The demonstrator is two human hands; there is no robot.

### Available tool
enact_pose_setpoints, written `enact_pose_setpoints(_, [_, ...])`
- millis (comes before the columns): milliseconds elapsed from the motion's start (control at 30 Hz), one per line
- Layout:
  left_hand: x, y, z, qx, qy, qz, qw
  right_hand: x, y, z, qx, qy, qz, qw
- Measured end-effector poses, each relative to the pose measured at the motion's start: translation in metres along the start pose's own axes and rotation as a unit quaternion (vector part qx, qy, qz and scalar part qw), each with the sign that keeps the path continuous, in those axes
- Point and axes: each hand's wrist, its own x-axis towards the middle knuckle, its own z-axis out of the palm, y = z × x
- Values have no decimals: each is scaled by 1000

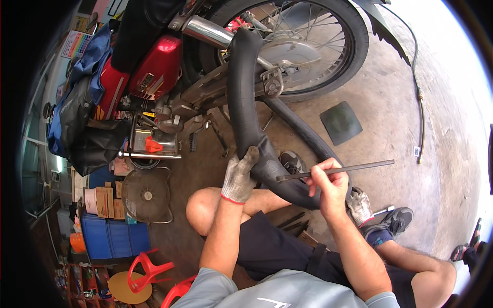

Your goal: Repairing a motorcycle tire inner tube by applying a patch.

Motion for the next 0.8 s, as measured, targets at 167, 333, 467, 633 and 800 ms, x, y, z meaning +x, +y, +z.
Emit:
enact_pose_setpoints(167, [2,-2,-3,-20,-21,9,1000,7,-4,-15,46,31,-7,998])
enact_pose_setpoints(333, [2,1,3,-14,-30,10,999,1,2,-4,40,-33,12,999])
enact_pose_setpoints(467, [0,4,9,-2,-35,25,999,0,2,-2,19,-23,17,999])
enact_pose_setpoints(633, [-1,4,11,1,-30,18,999,6,0,-1,32,-11,7,999])
enact_pose_setpoints(800, [0,4,10,6,-37,28,999,8,0,1,17,-13,19,1000])
